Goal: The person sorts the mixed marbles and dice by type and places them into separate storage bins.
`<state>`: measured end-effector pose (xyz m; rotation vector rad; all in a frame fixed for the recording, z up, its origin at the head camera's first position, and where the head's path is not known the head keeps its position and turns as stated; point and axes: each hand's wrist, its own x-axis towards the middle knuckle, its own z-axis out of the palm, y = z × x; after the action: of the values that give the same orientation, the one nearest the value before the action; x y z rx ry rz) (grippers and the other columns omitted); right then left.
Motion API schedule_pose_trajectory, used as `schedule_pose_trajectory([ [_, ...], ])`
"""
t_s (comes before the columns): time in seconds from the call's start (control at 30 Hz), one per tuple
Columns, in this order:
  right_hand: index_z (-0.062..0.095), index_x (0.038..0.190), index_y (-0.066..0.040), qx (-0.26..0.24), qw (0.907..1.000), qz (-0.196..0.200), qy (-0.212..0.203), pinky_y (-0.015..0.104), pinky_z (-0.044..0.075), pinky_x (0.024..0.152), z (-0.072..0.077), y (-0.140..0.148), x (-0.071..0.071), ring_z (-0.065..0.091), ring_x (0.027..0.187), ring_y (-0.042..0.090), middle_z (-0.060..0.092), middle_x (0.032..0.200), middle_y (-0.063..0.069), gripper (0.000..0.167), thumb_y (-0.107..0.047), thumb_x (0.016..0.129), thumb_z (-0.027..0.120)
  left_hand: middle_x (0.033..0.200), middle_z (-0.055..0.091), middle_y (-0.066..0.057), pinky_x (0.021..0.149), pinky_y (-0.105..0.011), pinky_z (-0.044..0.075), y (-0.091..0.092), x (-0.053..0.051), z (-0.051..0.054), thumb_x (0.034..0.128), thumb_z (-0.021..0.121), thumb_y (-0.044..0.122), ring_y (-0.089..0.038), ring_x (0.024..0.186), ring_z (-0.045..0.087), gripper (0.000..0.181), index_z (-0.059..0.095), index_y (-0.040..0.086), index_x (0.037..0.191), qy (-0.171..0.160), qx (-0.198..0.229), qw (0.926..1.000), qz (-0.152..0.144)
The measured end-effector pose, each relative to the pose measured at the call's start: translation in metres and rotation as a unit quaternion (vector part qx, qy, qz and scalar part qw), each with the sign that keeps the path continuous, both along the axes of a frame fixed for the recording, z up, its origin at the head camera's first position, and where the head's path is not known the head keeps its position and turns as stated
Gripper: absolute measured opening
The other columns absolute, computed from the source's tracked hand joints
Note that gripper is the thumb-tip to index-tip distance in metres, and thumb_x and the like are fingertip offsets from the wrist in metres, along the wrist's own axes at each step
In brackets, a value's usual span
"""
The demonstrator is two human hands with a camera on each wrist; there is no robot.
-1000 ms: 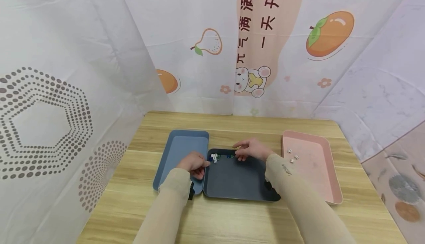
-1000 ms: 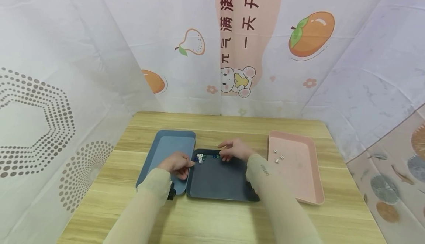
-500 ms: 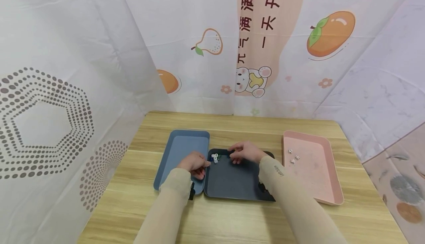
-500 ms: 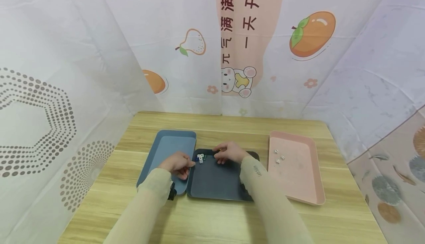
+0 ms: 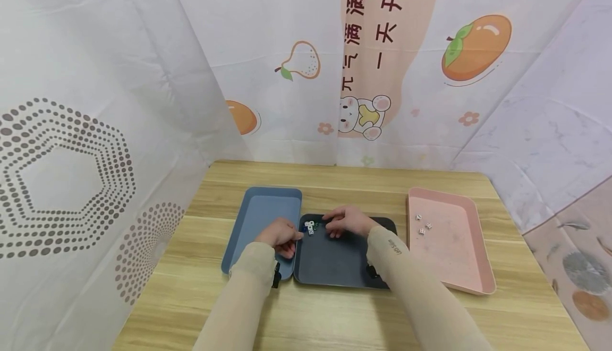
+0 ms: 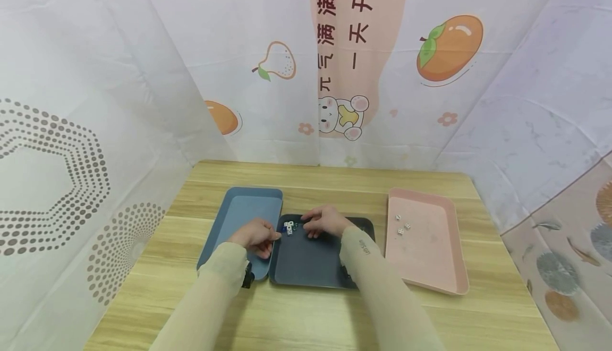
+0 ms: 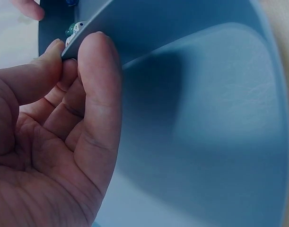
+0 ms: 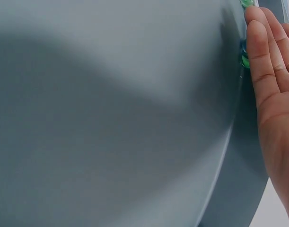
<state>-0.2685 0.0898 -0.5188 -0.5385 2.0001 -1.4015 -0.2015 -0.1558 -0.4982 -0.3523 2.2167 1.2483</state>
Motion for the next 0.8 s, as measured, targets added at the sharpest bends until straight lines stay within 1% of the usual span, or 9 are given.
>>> schedule_pose_trajectory([
  [0.17, 0.063, 0.133, 0.007, -0.006, 1.0, -0.001, -0.006, 0.045, 0.064, 0.079, -0.004, -0.003, 0.001, 0.074, 0.086, 0.035, 0.075, 0.102, 0.024, 0.039, -0.007, 0.097, 0.07, 0.059, 0.061, -0.007, 0.049, -0.032, 0.06, 0.0, 0.0, 0.0, 0.1009, 0.066, 0.018, -0.015, 0.046, 0.058, 0.026, 0.07, -0.003, 0.086, -0.002, -0.004, 1.0, 0.001],
  [0.27, 0.063, 0.133, 0.007, -0.004, 1.0, 0.001, -0.003, 0.045, 0.064, 0.078, -0.005, -0.005, 0.002, 0.074, 0.086, 0.036, 0.075, 0.1, 0.024, 0.039, -0.007, 0.097, 0.07, 0.06, 0.061, -0.008, 0.048, -0.032, 0.06, 0.0, -0.001, 0.0, 0.101, 0.066, 0.018, -0.015, 0.046, 0.058, 0.026, 0.07, -0.003, 0.086, -0.002, -0.006, 1.0, 0.002],
  [0.53, 0.063, 0.133, 0.005, -0.005, 1.0, -0.001, -0.002, 0.039, 0.064, 0.075, -0.01, -0.011, 0.004, 0.074, 0.082, 0.027, 0.076, 0.097, 0.02, 0.038, -0.007, 0.097, 0.07, 0.061, 0.061, -0.008, 0.049, -0.032, 0.06, 0.0, 0.0, -0.001, 0.1011, 0.066, 0.018, -0.015, 0.046, 0.057, 0.024, 0.07, -0.003, 0.088, -0.003, -0.001, 1.0, 0.005],
  [0.8, 0.062, 0.134, 0.007, -0.004, 0.9999, 0.001, 0.013, 0.038, 0.064, 0.073, -0.014, -0.013, 0.005, 0.073, 0.079, 0.024, 0.076, 0.095, 0.017, 0.04, -0.005, 0.097, 0.07, 0.061, 0.061, -0.008, 0.049, -0.032, 0.06, 0.001, 0.001, 0.001, 0.1009, 0.066, 0.018, -0.016, 0.047, 0.057, 0.024, 0.071, -0.002, 0.089, 0.0, -0.002, 1.0, 0.005],
])
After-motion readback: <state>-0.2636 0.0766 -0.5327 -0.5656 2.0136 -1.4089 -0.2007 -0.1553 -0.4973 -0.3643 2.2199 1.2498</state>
